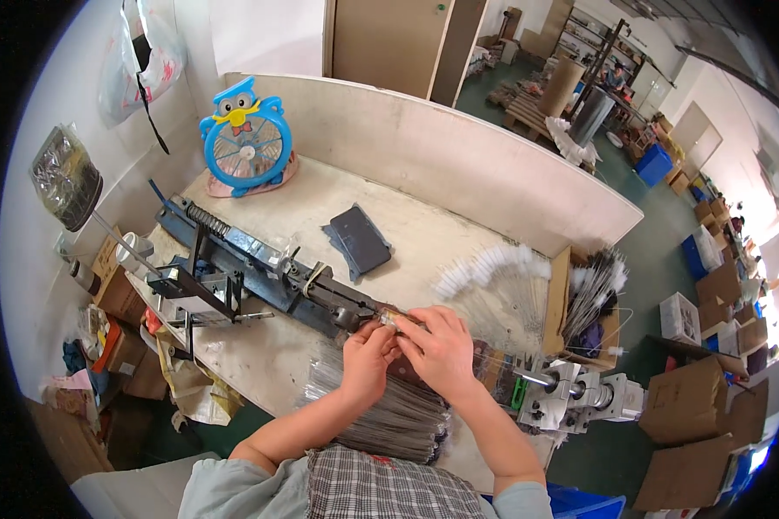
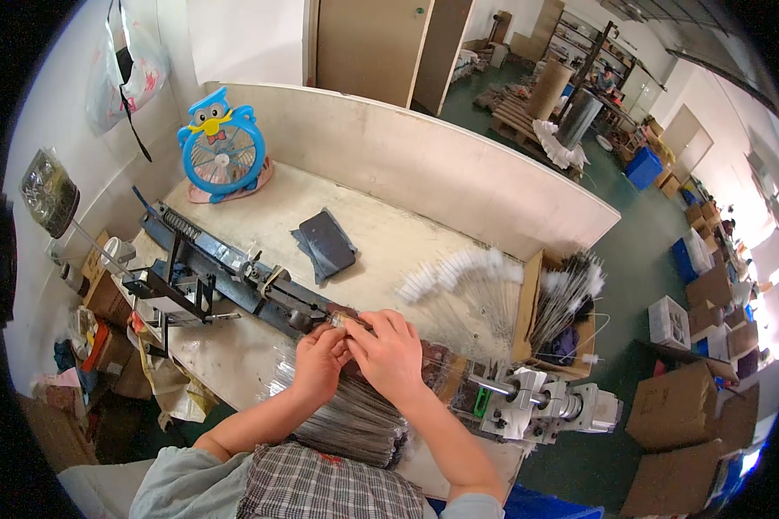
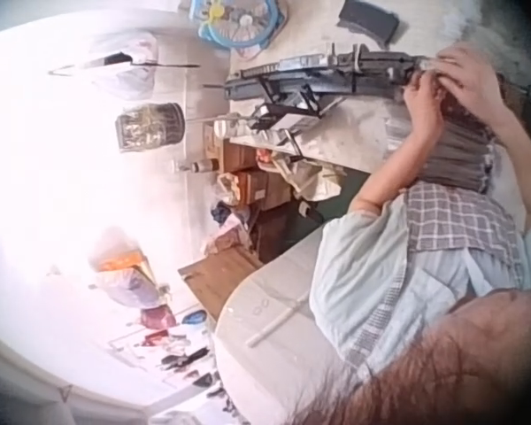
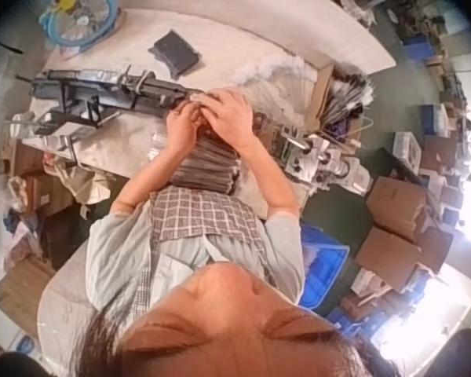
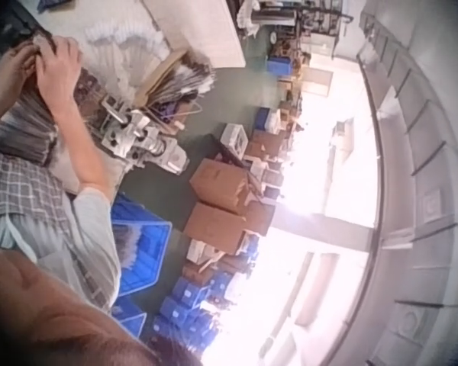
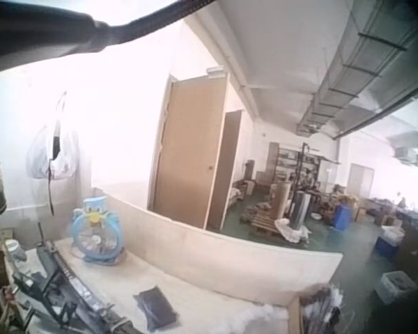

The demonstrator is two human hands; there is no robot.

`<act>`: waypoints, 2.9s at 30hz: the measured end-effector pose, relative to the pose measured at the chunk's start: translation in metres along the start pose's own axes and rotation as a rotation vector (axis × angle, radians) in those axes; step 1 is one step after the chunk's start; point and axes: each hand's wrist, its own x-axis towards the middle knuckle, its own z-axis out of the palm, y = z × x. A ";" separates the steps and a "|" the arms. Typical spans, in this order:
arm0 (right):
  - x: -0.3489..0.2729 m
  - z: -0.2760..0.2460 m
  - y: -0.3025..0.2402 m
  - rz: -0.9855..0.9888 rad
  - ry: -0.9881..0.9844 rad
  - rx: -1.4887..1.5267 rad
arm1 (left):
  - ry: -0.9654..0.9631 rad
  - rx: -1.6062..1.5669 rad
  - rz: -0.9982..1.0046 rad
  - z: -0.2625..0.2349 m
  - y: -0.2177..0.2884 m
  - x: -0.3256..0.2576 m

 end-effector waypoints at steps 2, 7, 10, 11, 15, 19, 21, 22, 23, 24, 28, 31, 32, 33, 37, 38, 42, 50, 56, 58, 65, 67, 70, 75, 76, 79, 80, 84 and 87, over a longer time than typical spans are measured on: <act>0.002 0.002 0.001 0.006 -0.036 0.001 | 0.013 -0.036 -0.007 0.002 0.002 0.001; 0.001 0.002 0.006 0.014 -0.024 0.007 | 0.032 -0.107 -0.037 0.002 -0.001 0.002; 0.004 0.003 -0.004 0.057 0.013 0.035 | 0.046 -0.106 -0.042 -0.004 -0.003 0.002; 0.005 0.006 -0.006 0.056 0.013 0.034 | 0.045 -0.107 -0.040 -0.002 -0.002 0.002; -0.001 0.009 -0.003 0.086 0.069 -0.025 | 0.034 -0.096 -0.040 0.004 0.001 -0.002; -0.006 0.007 0.003 0.017 0.079 -0.062 | 0.013 -0.086 -0.024 0.004 -0.002 -0.001; -0.004 0.006 0.001 0.024 0.071 -0.055 | 0.017 -0.077 -0.014 0.004 -0.001 -0.001; -0.003 0.005 0.001 0.026 0.063 -0.047 | 0.021 -0.069 -0.001 0.004 -0.001 -0.001; -0.004 0.005 0.001 0.029 0.064 -0.047 | 0.021 -0.067 -0.003 0.002 -0.001 -0.001; -0.003 0.004 0.001 0.025 0.063 -0.039 | 0.013 -0.058 -0.003 0.000 -0.002 0.000; -0.005 0.005 0.004 0.027 0.047 -0.050 | 0.021 -0.032 -0.019 0.005 0.000 -0.002; -0.003 0.003 0.002 0.026 0.047 -0.039 | 0.027 -0.124 -0.024 0.007 0.002 -0.003; -0.004 0.004 0.002 0.028 0.044 -0.038 | 0.030 -0.124 -0.026 0.005 0.000 -0.003; -0.003 0.004 0.003 0.027 0.043 -0.028 | 0.019 -0.109 -0.019 0.002 -0.002 -0.001; -0.001 0.004 0.004 0.017 0.046 -0.023 | 0.021 -0.072 -0.020 0.005 -0.001 -0.001; -0.001 0.004 0.004 0.019 0.042 -0.023 | 0.023 -0.073 -0.023 0.005 -0.001 -0.001; 0.002 -0.001 0.002 0.032 0.034 -0.001 | 0.029 -0.081 -0.037 0.005 -0.001 0.000; -0.010 -0.020 0.000 0.119 -0.141 -0.111 | 0.024 -0.150 -0.099 -0.002 0.006 -0.006; -0.016 -0.026 -0.004 0.135 -0.089 -0.095 | -0.047 -0.019 -0.134 0.001 0.008 -0.010; -0.014 -0.029 0.001 0.137 -0.086 -0.037 | -0.034 0.058 -0.107 0.004 0.007 -0.010; -0.045 -0.047 0.005 0.163 -0.104 0.129 | -0.032 0.344 -0.170 -0.014 0.013 -0.028; -0.066 -0.049 0.008 0.202 -0.158 0.127 | -0.046 0.376 -0.180 -0.042 0.030 -0.027; -0.100 -0.046 0.013 0.310 -0.386 0.138 | 0.253 0.402 0.047 -0.098 0.054 -0.021; -0.111 -0.035 -0.001 0.396 -0.670 0.092 | 0.613 -0.096 0.346 -0.299 0.140 -0.021; -0.109 -0.033 -0.001 0.411 -0.773 0.045 | 0.799 -0.041 0.485 -0.309 0.159 -0.019; -0.102 -0.041 0.002 0.382 -0.762 0.026 | 1.020 0.199 0.650 -0.347 0.206 -0.032; -0.102 -0.041 0.003 0.383 -0.766 0.019 | 1.059 0.144 0.597 -0.351 0.215 -0.030; -0.104 -0.043 0.008 0.461 -0.698 0.034 | 1.081 0.059 0.518 -0.326 0.199 -0.025; -0.104 -0.040 0.011 0.518 -0.665 0.027 | 0.935 0.076 0.444 -0.292 0.146 -0.021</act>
